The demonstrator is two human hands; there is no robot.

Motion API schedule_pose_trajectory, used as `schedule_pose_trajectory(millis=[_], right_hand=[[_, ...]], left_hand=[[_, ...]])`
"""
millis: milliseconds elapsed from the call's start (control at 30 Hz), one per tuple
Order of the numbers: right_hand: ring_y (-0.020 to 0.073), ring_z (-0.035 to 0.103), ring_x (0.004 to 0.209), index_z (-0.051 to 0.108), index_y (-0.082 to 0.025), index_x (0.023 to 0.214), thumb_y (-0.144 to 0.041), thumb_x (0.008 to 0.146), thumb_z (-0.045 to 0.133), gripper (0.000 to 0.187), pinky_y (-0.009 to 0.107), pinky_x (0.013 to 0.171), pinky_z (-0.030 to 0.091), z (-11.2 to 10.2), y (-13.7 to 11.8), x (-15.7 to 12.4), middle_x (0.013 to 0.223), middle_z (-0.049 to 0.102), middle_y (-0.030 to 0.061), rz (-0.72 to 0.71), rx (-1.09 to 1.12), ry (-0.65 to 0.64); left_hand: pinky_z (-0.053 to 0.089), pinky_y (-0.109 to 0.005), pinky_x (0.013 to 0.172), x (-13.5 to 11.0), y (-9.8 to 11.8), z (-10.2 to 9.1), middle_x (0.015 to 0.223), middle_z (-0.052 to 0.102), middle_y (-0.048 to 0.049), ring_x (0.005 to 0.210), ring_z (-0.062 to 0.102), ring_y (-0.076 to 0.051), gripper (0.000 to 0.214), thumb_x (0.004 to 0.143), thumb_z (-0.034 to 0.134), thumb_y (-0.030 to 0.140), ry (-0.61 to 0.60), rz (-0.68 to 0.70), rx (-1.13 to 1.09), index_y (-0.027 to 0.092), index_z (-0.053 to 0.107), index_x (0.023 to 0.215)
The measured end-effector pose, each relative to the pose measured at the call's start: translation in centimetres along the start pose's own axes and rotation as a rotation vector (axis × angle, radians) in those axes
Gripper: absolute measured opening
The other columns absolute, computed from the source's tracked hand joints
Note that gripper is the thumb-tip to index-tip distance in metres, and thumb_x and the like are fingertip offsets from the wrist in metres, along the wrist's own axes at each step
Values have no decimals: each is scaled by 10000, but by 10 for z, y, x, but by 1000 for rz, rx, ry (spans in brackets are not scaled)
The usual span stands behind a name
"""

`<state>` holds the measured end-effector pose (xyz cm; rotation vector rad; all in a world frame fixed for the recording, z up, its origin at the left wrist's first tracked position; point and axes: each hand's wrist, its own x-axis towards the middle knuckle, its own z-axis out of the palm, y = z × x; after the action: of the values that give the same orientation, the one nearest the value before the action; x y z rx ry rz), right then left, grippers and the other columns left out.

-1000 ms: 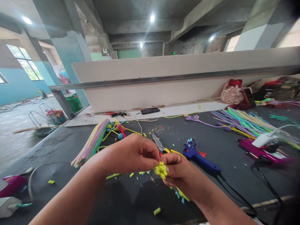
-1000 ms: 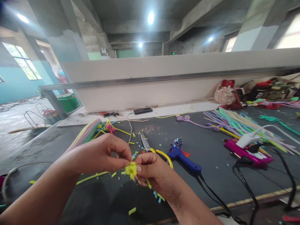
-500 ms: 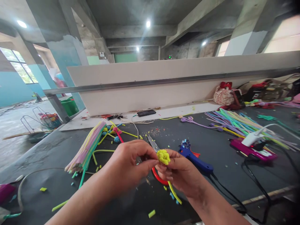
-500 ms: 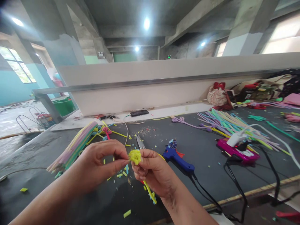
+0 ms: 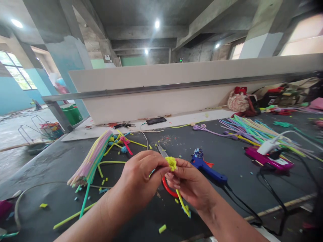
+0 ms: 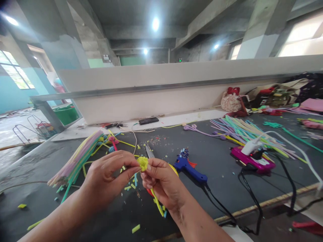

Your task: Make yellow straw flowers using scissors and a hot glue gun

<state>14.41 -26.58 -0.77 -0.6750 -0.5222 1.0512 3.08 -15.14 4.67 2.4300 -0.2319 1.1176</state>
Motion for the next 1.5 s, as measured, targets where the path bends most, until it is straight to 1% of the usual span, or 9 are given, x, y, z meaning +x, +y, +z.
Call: schedule_pose_trajectory(millis=[133,433,533,667,767,833,967,1200,1500], right_hand=[[43,327,462,612,-128,652,-175,669,724,123,185,446,236,-1,1,0,516,477,-21,-7,13,15],[42,385,446,628,-131,646,-177,601,775,160,180,443,271,4,1,0,509,528,-19,-61,-3,113],[42,380,442,625,-134,629,-193,594,782,171,181,439,276,5,0,-1,496,517,-26,-51,-16,113],[40,357,427,619,-133,603,-235,600,783,193,188,434,273,2,-4,-3,472,488,-33,-5,-73,74],[40,368,414,625,-131,617,-238,600,782,191,188,422,259,0,-8,-5,480,502,-25,61,-127,60],[36,363,402,625,-128,609,-225,596,781,185,183,406,244,-1,-10,-6,476,502,-26,90,-148,43],[30,330,377,632,-126,615,-234,607,774,178,174,378,233,-1,-12,-7,433,459,-46,111,-166,15],[31,369,389,609,-131,610,-263,622,774,212,171,390,302,-1,-13,-1,494,537,-19,32,-202,56],[31,366,352,606,-135,591,-299,605,785,244,165,369,296,1,-11,-2,422,491,-45,75,-290,83]], left_hand=[[460,-189,641,0,-2,2,686,650,13,658,595,-88,77,754,629,111,43,-29,43,168,595,715],[455,-187,607,3,-2,5,645,641,19,615,586,-85,97,739,635,115,22,-143,2,166,593,668],[464,-208,627,4,-3,5,649,639,5,629,580,-95,110,763,596,104,-30,-95,-61,165,585,672],[475,-225,655,5,-10,0,686,639,-20,670,581,-102,82,790,569,114,-92,58,-165,155,575,719],[473,-235,657,4,-17,-5,707,630,-34,681,569,-106,59,806,556,126,-203,129,-219,150,565,753],[474,-247,667,3,-19,-7,739,637,-51,705,571,-116,32,813,548,121,-274,166,-246,144,559,793],[473,-271,718,2,-21,-9,790,654,-71,765,579,-136,80,800,549,83,-325,260,-241,136,559,859],[478,-248,719,7,-32,-18,795,654,-57,771,587,-125,123,810,539,68,-259,202,-163,140,605,885],[486,-276,723,10,-24,-25,790,671,-70,774,597,-146,137,837,500,114,-334,216,-49,146,630,866]])
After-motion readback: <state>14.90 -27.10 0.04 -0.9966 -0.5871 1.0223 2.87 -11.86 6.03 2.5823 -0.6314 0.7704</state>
